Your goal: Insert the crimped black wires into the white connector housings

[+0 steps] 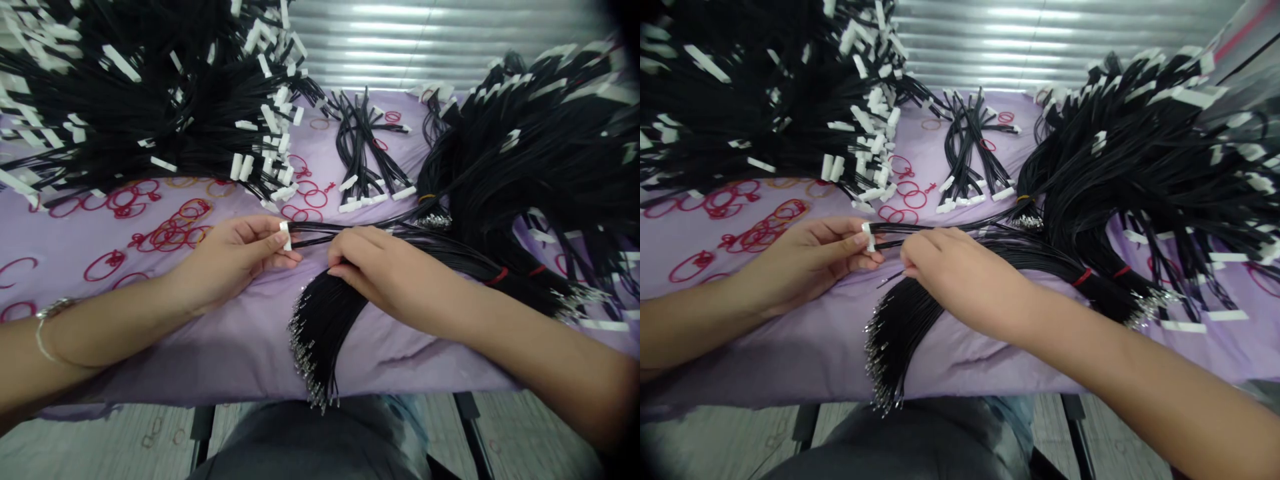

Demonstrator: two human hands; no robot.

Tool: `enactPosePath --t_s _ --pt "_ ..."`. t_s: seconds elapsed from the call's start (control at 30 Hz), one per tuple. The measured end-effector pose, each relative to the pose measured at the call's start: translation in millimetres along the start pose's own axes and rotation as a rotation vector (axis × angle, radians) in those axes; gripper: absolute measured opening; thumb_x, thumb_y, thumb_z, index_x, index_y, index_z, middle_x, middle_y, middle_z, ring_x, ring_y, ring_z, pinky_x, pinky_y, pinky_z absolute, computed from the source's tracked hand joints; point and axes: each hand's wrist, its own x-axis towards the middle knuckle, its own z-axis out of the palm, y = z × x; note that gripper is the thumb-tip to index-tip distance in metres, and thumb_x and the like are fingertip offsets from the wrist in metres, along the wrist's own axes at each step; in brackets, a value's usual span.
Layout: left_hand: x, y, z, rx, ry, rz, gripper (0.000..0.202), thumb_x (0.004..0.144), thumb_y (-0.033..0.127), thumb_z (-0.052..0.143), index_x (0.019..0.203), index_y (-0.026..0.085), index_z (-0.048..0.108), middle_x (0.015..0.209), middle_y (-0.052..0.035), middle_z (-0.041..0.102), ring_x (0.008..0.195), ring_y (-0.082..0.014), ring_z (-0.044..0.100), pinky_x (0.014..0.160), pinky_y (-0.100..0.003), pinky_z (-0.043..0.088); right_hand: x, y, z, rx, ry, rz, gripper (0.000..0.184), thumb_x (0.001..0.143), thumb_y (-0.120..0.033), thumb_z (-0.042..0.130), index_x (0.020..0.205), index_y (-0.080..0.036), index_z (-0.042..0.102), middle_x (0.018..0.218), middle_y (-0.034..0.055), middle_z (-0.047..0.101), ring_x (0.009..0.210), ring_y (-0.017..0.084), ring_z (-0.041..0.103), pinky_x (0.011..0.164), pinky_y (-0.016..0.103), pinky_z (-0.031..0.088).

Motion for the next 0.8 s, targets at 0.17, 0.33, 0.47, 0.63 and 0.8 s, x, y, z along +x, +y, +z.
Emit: enactPosePath --t_s 0.17,0.33,0.47,0.63,0.8 --pt "-1.6 -0.2 -4.3 0.128 -0.112 -0.003 0.012 0.076 0.022 0.075 0.078 0.012 0.07 0.071 -0.0031 0.071 0.065 -0.0099 0.068 0.063 -0.012 0.057 -0.3 -7.5 -0.8 0.154 0.13 0.11 0.007 0.086 -0.014 0.053 0.083 -0.01 0.058 0.071 -0.0011 0.057 0.061 0.006 0.047 0.058 0.018 0.035" --pt "-2.8 0.8 -5.0 0.202 -0.194 -0.018 0.016 0.078 0.027 0.074 0.083 0.012 0.071 0.076 -0.0048 0.073 0.069 -0.0103 0.069 0.065 -0.012 0.057 2.3 -6.7 1.4 0.248 0.266 0.198 0.011 0.082 -0.012 0.054 0.075 -0.011 0.062 0.064 -0.0029 0.055 0.057 0.004 0.045 0.056 0.016 0.034" --pt "-3.3 1.4 -5.5 0.205 -0.203 -0.034 0.016 0.078 0.026 0.074 0.086 0.012 0.071 0.077 -0.0048 0.074 0.071 -0.0103 0.07 0.064 -0.011 0.056 5.1 -6.1 2.3 0.318 0.292 0.282 0.013 0.081 -0.015 0.056 0.07 -0.012 0.062 0.059 -0.0039 0.056 0.053 0.003 0.045 0.052 0.016 0.033" --pt "-5.2 1.9 -3.9 0.212 -0.192 -0.044 0.013 0.078 0.023 0.073 0.085 0.013 0.072 0.077 -0.0043 0.074 0.071 -0.011 0.071 0.065 -0.012 0.057 6.8 -5.6 5.3 0.312 0.278 0.301 0.014 0.08 -0.015 0.056 0.068 -0.012 0.062 0.058 -0.0041 0.057 0.053 0.004 0.046 0.052 0.016 0.033" --pt "-6.2 2.1 -2.1 0.207 -0.18 -0.049 0.009 0.078 0.021 0.073 0.084 0.013 0.072 0.078 -0.0047 0.074 0.07 -0.0111 0.07 0.064 -0.013 0.057 5.8 -5.3 5.0 0.297 0.247 0.298 0.016 0.081 -0.017 0.055 0.067 -0.012 0.062 0.056 -0.0043 0.055 0.052 0.004 0.044 0.051 0.017 0.031"
